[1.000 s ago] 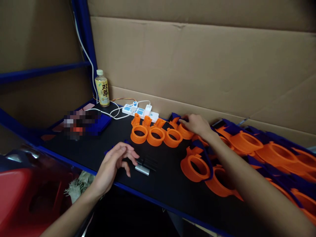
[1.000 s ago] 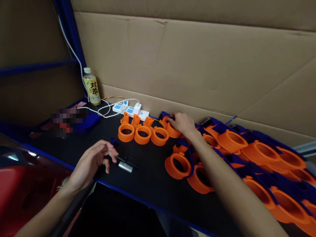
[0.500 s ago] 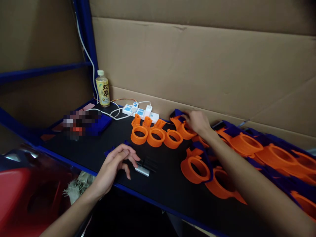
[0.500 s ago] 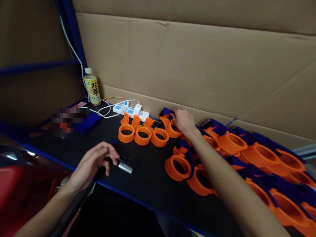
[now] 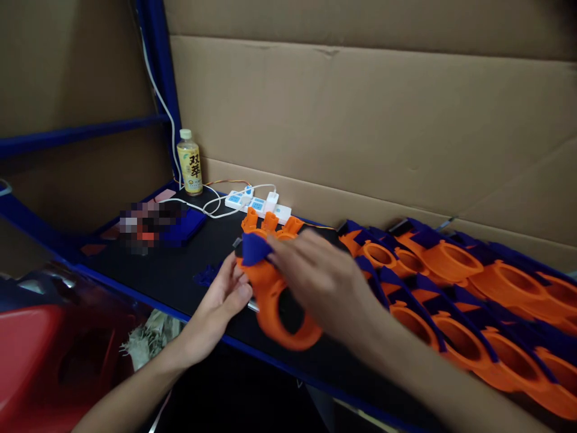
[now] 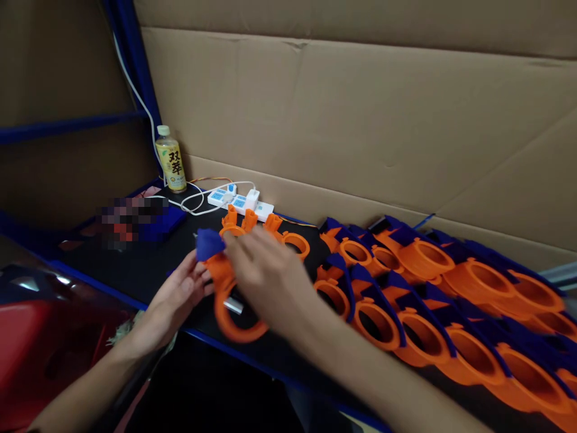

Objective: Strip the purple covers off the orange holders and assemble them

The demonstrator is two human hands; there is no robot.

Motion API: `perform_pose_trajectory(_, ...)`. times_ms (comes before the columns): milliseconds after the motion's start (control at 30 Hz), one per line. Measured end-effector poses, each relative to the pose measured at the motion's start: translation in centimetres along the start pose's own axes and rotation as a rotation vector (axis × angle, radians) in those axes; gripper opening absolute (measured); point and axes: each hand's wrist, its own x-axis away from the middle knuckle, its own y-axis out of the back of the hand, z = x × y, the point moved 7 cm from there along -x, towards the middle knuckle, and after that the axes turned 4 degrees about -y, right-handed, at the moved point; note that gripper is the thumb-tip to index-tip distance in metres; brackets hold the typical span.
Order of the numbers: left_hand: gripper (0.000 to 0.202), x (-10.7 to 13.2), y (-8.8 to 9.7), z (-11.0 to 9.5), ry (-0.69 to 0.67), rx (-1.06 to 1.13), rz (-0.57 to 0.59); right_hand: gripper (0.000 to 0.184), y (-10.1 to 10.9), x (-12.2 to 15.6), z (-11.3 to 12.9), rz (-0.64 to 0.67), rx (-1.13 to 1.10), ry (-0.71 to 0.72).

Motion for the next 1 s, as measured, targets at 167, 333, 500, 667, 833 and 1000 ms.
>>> perform_pose_trajectory(167,0.04,0.5,1.1,0.3,0.05,0.035,-0.261,0.032,-0.2,1.1,5.3,0.008,0.051,0.047)
perform_pose_trajectory(333,0.022,0.3,1.7,0.3,0.038,0.088,-0.302,0.034,-1.3,0.5,4.2,0.029,-0.059,0.005)
perform_pose_trajectory(500,0.023,0.2,1.6,-0.5,-0.016,0.076,-0.315,0.033,-0.8,0.1,4.2,-0.037,-0.11,-0.002)
perform_pose_trajectory(667,0.026,0.6,1.4,-1.0,-0.029,0.106,-0.334,0.029,-1.1,-0.2,2.1,-0.056,-0.206,-0.073)
perform_pose_trajectory(833,0.038,0.5,2.1,-2.1,-0.045,0.095,-0.33,0.02,-4.7,-0.7,-3.6,0.033,-0.411,-0.417)
perform_pose_trajectory(1000,0.037,1.1,3.5,-3.3,-0.11,0.034,-0.395,0.014,-9.2,-2.1,-5.3,0.251,-0.552,-0.594)
